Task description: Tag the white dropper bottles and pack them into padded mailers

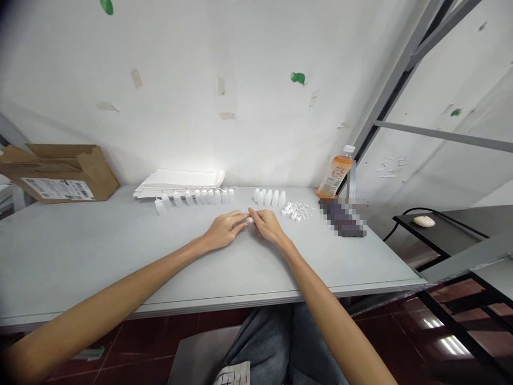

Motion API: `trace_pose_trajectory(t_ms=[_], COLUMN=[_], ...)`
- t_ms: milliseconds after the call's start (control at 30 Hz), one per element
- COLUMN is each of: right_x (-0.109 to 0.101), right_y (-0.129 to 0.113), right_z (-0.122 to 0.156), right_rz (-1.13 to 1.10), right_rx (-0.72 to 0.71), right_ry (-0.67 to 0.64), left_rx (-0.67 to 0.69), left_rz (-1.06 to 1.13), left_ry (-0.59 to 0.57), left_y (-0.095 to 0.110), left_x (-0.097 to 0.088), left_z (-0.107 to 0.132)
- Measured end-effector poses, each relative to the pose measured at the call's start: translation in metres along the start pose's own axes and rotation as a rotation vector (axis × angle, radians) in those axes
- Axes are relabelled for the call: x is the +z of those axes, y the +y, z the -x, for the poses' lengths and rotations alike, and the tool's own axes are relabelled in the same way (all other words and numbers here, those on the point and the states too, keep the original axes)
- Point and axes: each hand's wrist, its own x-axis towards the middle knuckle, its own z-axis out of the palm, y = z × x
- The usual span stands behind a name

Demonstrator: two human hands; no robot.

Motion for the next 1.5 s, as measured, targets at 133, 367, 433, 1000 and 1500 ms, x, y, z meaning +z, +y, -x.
trace_pose_trajectory(t_ms=[133, 367, 433, 1000, 1500], right_x=[-0.001, -0.004, -0.004, -0.004, -0.004], right_y=[-0.004, -0.008, -0.008, -0.007, -0.003], right_z=[0.000, 0.001, 0.001, 0.001, 0.001], right_rz=[-0.071, -0.092, -0.040, -0.204, -0.275], right_rx=[-0.046, -0.062, -0.062, -0.035, -0.056], right_ry=[0.105, 0.037, 0.023, -0.069, -0.067], left_rx=[-0.096, -0.100, -0.050, 0.011, -0.023], left_rz=[0.378, 0.335, 0.165, 0.146, 0.196], left_ry=[-0.063, -0.064, -0.001, 0.032, 0.054], left_y=[0.004, 0.008, 0.010, 0.010, 0.001], left_x=[-0.002, -0.005, -0.005, -0.010, -0.008], left_z=[-0.002, -0.001, 0.000, -0.002, -0.003])
